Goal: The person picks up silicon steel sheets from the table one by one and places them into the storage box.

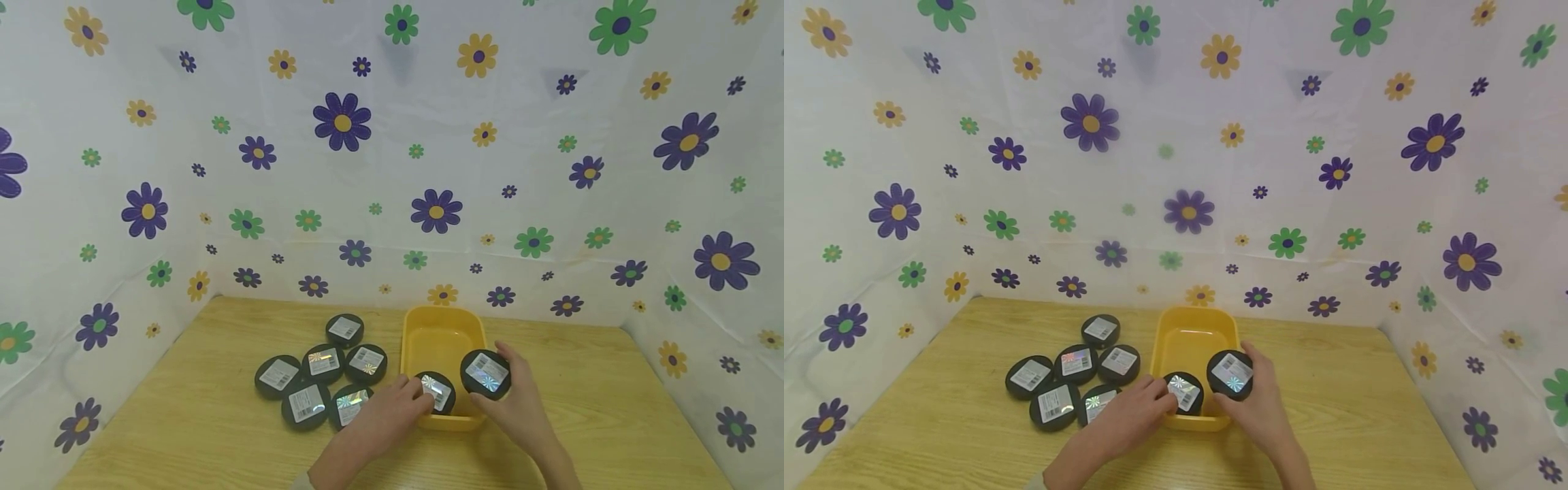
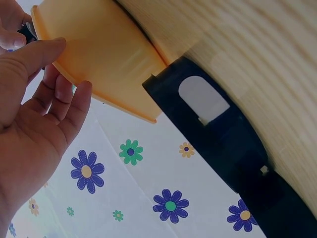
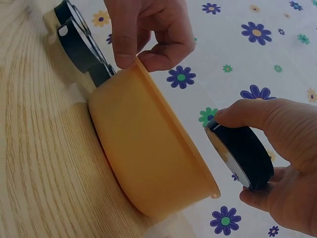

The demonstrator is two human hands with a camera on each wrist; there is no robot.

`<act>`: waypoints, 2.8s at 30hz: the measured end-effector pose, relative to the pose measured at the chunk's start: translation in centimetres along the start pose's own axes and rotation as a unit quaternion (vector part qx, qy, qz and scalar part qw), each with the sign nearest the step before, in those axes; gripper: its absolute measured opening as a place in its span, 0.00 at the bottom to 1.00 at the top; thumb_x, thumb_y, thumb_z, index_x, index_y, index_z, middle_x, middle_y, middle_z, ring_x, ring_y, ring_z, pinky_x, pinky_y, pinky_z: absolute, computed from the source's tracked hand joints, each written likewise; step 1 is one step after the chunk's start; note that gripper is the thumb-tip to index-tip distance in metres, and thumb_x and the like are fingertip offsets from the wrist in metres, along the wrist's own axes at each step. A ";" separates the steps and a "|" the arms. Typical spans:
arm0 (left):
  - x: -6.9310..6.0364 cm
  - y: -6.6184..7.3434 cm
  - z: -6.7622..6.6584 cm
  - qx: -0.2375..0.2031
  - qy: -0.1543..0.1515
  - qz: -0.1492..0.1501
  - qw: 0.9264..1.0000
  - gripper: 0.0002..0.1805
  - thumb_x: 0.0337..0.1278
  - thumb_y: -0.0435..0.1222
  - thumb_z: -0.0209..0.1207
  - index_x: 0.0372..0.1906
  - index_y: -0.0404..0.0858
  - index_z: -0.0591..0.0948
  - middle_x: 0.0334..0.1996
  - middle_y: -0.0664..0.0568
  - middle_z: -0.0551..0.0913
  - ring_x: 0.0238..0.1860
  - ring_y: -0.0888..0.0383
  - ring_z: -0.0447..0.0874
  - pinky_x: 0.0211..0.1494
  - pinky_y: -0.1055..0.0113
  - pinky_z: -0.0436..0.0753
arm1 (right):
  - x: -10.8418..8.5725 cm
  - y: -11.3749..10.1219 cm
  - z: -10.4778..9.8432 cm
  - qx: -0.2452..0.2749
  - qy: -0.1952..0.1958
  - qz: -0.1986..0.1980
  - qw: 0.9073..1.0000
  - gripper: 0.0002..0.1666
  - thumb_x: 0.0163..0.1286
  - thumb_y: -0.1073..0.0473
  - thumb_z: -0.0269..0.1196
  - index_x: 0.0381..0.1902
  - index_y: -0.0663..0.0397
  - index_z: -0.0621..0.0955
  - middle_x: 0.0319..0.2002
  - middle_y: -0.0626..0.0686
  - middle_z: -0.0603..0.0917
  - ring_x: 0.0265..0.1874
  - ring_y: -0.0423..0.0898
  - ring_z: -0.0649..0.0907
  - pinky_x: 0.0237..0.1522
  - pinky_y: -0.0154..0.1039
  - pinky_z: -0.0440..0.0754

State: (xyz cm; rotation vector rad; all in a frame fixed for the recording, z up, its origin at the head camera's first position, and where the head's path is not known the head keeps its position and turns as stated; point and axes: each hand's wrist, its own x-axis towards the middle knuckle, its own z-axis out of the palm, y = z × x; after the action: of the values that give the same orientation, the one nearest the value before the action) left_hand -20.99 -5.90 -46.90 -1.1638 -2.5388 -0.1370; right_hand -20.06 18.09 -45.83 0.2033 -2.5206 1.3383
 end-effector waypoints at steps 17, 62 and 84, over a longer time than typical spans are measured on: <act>0.0 -0.1 0.1 -0.003 0.012 0.005 1.000 0.12 0.52 0.33 0.68 0.36 0.50 0.77 0.32 0.59 0.72 0.33 0.61 0.69 0.32 0.77 0.68 | -0.2 -0.5 1.1 -0.001 -0.041 0.040 0.998 0.58 0.50 0.63 0.78 0.74 0.56 0.59 0.70 0.64 0.65 0.66 0.60 0.70 0.67 0.60 0.66; 0.0 -0.1 -0.2 -0.005 -0.024 -0.005 1.000 0.11 0.54 0.35 0.67 0.39 0.51 0.79 0.35 0.59 0.74 0.36 0.61 0.71 0.35 0.76 0.72 | 0.0 -0.1 2.9 -0.007 -0.062 0.049 0.997 0.57 0.50 0.63 0.77 0.74 0.55 0.60 0.71 0.62 0.65 0.68 0.60 0.68 0.69 0.61 0.63; -0.2 -0.2 0.1 -0.002 -0.001 0.003 1.000 0.11 0.54 0.35 0.68 0.37 0.51 0.79 0.35 0.59 0.75 0.36 0.62 0.71 0.35 0.76 0.72 | 0.0 -0.1 3.5 0.008 -0.078 0.060 0.995 0.55 0.52 0.62 0.77 0.73 0.51 0.62 0.70 0.59 0.67 0.65 0.58 0.70 0.67 0.60 0.66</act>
State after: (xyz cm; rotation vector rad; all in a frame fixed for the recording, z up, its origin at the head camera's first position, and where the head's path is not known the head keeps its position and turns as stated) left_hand -21.06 -6.11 -47.05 -1.1725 -2.5382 -0.1391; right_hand -20.65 15.12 -47.66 0.1678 -2.6889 1.4407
